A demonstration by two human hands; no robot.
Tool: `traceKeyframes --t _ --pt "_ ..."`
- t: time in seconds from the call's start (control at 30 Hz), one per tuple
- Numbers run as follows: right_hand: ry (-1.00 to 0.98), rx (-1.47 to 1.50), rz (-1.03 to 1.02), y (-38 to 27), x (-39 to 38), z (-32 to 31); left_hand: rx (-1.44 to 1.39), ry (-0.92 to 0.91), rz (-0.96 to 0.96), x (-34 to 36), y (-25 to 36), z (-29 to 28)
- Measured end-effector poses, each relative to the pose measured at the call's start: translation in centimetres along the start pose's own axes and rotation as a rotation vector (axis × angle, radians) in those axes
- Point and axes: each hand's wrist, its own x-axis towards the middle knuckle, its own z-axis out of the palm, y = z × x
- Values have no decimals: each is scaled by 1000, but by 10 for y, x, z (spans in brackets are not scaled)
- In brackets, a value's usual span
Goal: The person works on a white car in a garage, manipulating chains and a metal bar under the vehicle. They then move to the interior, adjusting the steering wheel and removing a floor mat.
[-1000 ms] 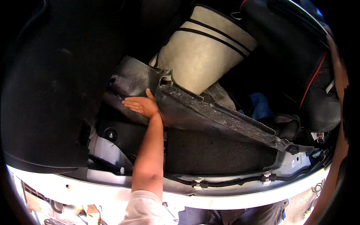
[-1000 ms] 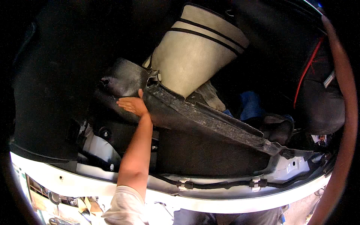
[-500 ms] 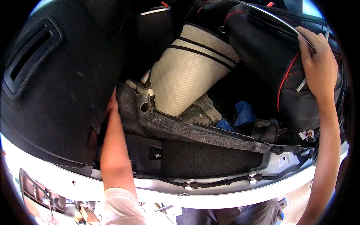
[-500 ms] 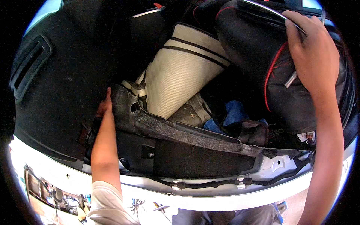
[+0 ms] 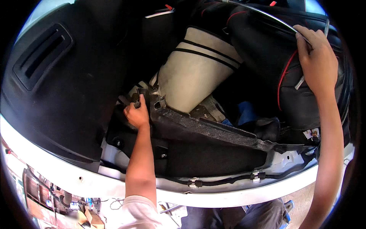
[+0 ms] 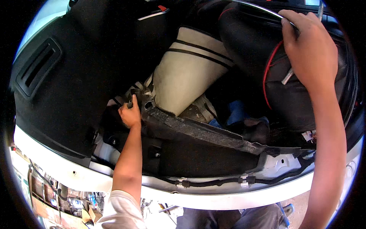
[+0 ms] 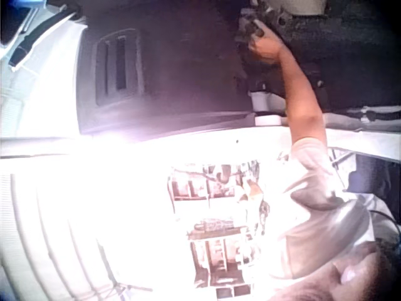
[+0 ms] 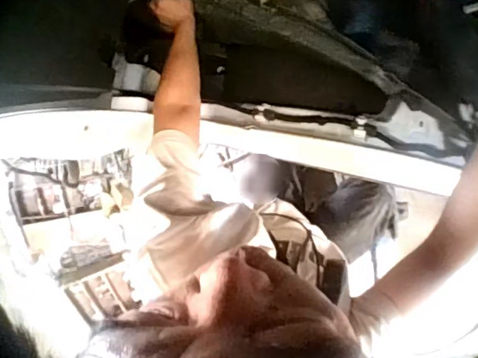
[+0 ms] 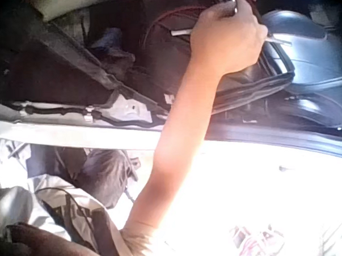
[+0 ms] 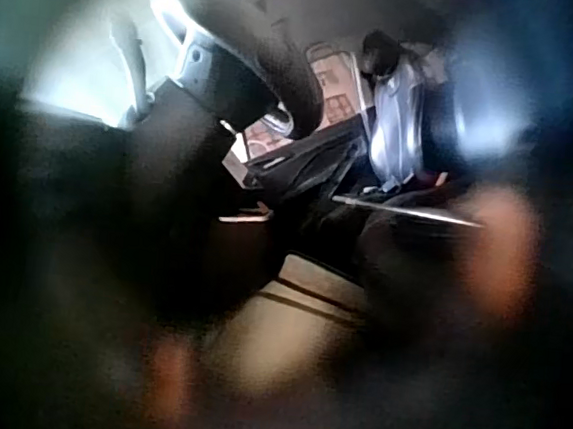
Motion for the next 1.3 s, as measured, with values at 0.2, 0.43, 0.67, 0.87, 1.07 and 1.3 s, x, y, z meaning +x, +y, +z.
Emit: traceKeyframes --t 0.2,0.43,0.67,0.87,1.07,1.3 --pt "-5 32 30 -1 0 -2 -84 -85 -397 18 -25 -26" --pt "37 124 -26 -2 2 -4 33 108 -429 19 -14 -27" --pt "41 161 -41 0 1 -5 -19 -287 -170 -36 -24 -11" --pt "-2 107 6 5 -2 -4 1 -352 -104 -45 -51 13" --pt "25 43 -20 5 -1 1 -72 -272 -196 -63 -36 -2" --pt "-18 65 2 9 -3 1 -239 -310 -350 -64 -56 27"
